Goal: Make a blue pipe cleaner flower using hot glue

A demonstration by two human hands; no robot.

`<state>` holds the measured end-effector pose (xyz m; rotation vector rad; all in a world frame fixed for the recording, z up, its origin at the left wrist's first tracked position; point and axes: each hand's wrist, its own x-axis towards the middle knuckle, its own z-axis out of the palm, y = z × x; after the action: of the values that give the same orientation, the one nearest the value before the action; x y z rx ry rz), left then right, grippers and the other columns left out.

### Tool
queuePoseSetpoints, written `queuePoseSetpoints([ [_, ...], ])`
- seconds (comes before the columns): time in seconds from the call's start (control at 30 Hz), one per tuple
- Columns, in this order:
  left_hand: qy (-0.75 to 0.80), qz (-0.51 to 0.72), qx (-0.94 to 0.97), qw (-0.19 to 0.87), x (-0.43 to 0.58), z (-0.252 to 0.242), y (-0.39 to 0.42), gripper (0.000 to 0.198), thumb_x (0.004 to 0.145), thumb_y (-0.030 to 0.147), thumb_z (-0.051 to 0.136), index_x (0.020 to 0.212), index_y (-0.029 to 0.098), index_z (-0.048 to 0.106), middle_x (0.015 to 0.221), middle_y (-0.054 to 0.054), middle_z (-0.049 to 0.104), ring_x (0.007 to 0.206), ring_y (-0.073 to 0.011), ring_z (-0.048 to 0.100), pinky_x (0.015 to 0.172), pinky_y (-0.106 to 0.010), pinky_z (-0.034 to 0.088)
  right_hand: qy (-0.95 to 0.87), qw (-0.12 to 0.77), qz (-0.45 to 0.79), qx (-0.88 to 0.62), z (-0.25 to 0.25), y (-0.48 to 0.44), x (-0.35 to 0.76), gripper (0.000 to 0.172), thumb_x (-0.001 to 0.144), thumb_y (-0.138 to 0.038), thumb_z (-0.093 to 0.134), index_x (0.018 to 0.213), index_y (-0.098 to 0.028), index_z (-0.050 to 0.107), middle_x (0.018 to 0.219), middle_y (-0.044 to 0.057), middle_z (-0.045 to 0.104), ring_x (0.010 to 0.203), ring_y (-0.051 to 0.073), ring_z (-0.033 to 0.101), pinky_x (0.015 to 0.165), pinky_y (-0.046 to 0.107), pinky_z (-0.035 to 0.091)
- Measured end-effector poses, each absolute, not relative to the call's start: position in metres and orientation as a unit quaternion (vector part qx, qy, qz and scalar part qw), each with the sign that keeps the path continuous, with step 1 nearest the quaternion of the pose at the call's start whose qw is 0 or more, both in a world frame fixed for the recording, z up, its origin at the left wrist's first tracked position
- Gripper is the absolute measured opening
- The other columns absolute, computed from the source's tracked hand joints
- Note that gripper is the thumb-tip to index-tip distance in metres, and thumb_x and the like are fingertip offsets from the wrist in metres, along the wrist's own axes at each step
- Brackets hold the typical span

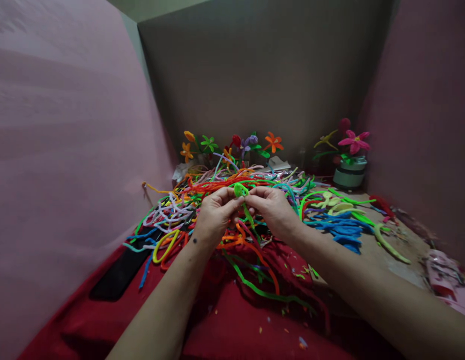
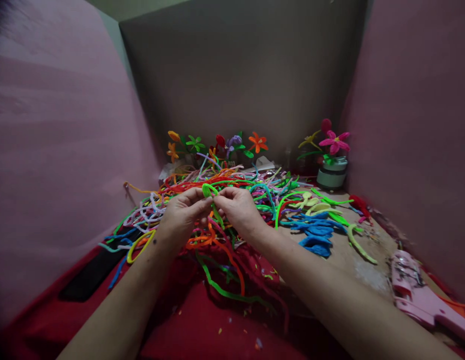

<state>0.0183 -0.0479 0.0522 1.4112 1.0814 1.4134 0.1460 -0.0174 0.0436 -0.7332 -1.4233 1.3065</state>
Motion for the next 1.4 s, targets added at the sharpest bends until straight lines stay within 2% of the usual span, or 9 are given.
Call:
queuePoseSetpoints([
  [0.13, 0.448, 0.572, 0.573, 0.379, 0.023, 0.049, -0.048, 0.019, 0.068, 0.032, 0.066, 0.074, 0.016, 0.058, 0.051, 0.006, 0.048, 0.039, -0.0057, 0.040, 0.037, -0.018, 0.030, -0.613, 0.523, 0.499, -0.318, 0.040, -0.017, 0.145, 0.009, 0.065, -0.020, 0.051, 0.056, -0.018, 0.048, 0.047, -0.006, 0.045, 0.044, 0.008, 0.038, 0.044, 0.022, 0.029],
  [0.4, 0.473, 0.575, 0.645, 0.173, 0.030, 0.034, -0.052, 0.008, 0.078, 0.024, 0.053, 0.072, 0.019, 0.057, 0.061, 0.004, 0.048, 0.055, -0.0087, 0.041, 0.051, -0.019, 0.034, -0.676, 0.492, 0.390, -0.387, 0.046, -0.019, 0.149, 0.013, 0.062, -0.018, 0.048, 0.050, -0.019, 0.045, 0.043, -0.005, 0.044, 0.044, 0.009, 0.038, 0.044, 0.023, 0.026],
  [0.47, 0.475, 0.563, 0.646, 0.198, 0.030, 0.034, -0.051, 0.009, 0.079, 0.025, 0.053, 0.073, 0.019, 0.057, 0.059, 0.004, 0.047, 0.053, -0.0084, 0.041, 0.050, -0.019, 0.034, -0.704, 0.462, 0.353, -0.408, 0.049, -0.018, 0.151, 0.014, 0.061, -0.018, 0.049, 0.047, -0.019, 0.044, 0.042, -0.004, 0.044, 0.044, 0.009, 0.037, 0.044, 0.023, 0.024],
  [0.6, 0.464, 0.558, 0.601, 0.336, 0.028, 0.037, -0.047, 0.015, 0.075, 0.032, 0.058, 0.070, 0.018, 0.054, 0.048, 0.007, 0.042, 0.039, -0.0059, 0.035, 0.040, -0.019, 0.029, -0.738, 0.422, 0.324, -0.415, 0.052, -0.013, 0.154, 0.014, 0.060, -0.016, 0.050, 0.046, -0.018, 0.046, 0.042, -0.003, 0.046, 0.044, 0.009, 0.038, 0.044, 0.024, 0.023],
  [0.73, 0.436, 0.590, 0.545, 0.407, 0.023, 0.042, -0.044, 0.020, 0.070, 0.035, 0.065, 0.072, 0.017, 0.055, 0.046, 0.008, 0.043, 0.036, -0.0052, 0.036, 0.034, -0.018, 0.026, -0.725, 0.433, 0.403, -0.353, 0.051, -0.014, 0.154, 0.019, 0.067, -0.018, 0.048, 0.049, -0.017, 0.052, 0.046, -0.003, 0.050, 0.046, 0.009, 0.042, 0.045, 0.023, 0.028],
  [0.87, 0.410, 0.602, 0.513, 0.454, 0.018, 0.044, -0.043, 0.020, 0.067, 0.032, 0.069, 0.072, 0.015, 0.059, 0.051, 0.006, 0.048, 0.040, -0.0040, 0.038, 0.037, -0.017, 0.029, -0.680, 0.442, 0.510, -0.287, 0.051, -0.016, 0.154, 0.023, 0.072, -0.025, 0.054, 0.051, -0.015, 0.057, 0.050, -0.002, 0.054, 0.048, 0.010, 0.047, 0.049, 0.024, 0.034],
  [1.1, 0.361, 0.593, 0.475, 0.541, 0.016, 0.044, -0.043, 0.019, 0.061, 0.023, 0.074, 0.071, 0.015, 0.060, 0.056, 0.005, 0.053, 0.044, -0.0042, 0.047, 0.043, -0.016, 0.036, -0.534, 0.344, 0.747, -0.197, 0.043, -0.002, 0.161, 0.021, 0.059, -0.029, 0.074, 0.065, -0.011, 0.065, 0.058, 0.003, 0.064, 0.052, 0.012, 0.057, 0.054, 0.025, 0.042],
  [1.2, 0.350, 0.579, 0.473, 0.564, 0.016, 0.046, -0.043, 0.019, 0.059, 0.021, 0.075, 0.069, 0.015, 0.060, 0.055, 0.005, 0.052, 0.045, -0.0040, 0.047, 0.044, -0.015, 0.038, -0.520, 0.329, 0.765, -0.191, 0.039, 0.003, 0.163, 0.022, 0.054, -0.026, 0.077, 0.062, -0.010, 0.065, 0.056, 0.003, 0.063, 0.051, 0.012, 0.057, 0.054, 0.025, 0.042],
  [1.4, 0.326, 0.580, 0.468, 0.582, 0.018, 0.047, -0.044, 0.021, 0.058, 0.018, 0.076, 0.070, 0.015, 0.060, 0.053, 0.006, 0.048, 0.043, -0.0034, 0.043, 0.045, -0.016, 0.040, -0.545, 0.328, 0.751, -0.176, 0.040, 0.002, 0.164, 0.019, 0.057, -0.025, 0.076, 0.059, -0.010, 0.064, 0.056, 0.003, 0.063, 0.052, 0.013, 0.059, 0.056, 0.026, 0.044],
])
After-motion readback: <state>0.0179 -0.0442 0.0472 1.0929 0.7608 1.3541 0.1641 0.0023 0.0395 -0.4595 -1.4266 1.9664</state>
